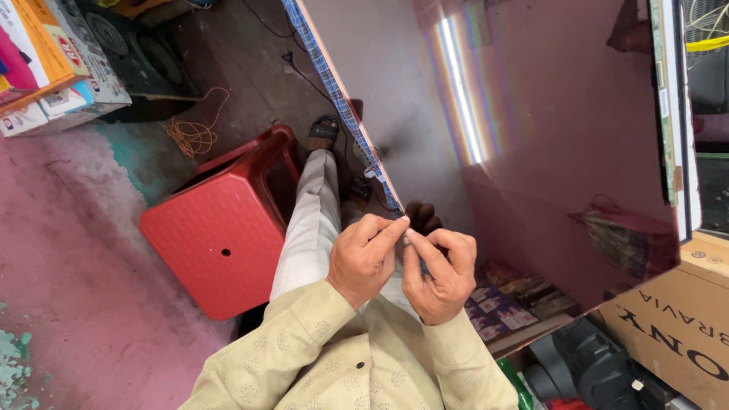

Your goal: The person works on a large flat-screen TV panel resting against their lap and a stool, peeling the backing from a strip of adhesive tape and pressing the tape along the edge of the panel. They work their way along the panel edge section by section, pressing the tape down with their fingers.

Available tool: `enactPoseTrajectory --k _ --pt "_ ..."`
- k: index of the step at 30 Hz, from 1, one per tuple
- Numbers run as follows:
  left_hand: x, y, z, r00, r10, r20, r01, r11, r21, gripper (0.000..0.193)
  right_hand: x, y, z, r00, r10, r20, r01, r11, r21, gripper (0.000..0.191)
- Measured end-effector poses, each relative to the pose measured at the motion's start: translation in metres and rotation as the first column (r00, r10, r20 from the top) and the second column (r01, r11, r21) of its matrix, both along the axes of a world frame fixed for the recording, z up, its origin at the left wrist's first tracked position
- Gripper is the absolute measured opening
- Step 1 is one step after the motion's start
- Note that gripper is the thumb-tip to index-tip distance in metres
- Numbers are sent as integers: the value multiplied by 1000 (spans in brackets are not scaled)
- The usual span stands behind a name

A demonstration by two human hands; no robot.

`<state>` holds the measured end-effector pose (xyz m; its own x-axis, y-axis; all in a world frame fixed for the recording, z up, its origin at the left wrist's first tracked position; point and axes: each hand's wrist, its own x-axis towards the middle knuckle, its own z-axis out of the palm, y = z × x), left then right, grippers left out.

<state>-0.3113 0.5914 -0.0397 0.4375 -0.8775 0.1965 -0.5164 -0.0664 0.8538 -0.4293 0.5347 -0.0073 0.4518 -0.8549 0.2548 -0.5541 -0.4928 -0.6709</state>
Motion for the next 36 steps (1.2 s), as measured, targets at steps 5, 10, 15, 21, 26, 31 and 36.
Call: enactPoseTrajectory --k 5,10,15,21,26,31,36 --pt "-2 16 0 972 118 -202 -96 989 115 33 -8 2 6 999 -34 18 32 992 123 21" --pt "23 38 -1 953 162 -257 -119 977 176 32 -2 11 19 994 96 44 -102 980 173 17" --pt "34 54 7 942 242 -233 -174 945 277 12 9 24 29 975 200 101 -217 956 197 11" --pt "53 71 24 988 144 -52 -121 944 306 14 12 33 25 947 296 128 -318 920 227 13" --pt "82 74 29 975 192 111 -222 843 489 35 49 31 21 934 353 61 -358 911 204 30" --pt "130 62 22 958 242 154 -280 904 324 61 115 22 23 930 359 79 -365 927 82 7" --pt "154 56 15 935 290 205 -332 918 216 45 150 16 12 921 388 -19 -384 917 113 21"
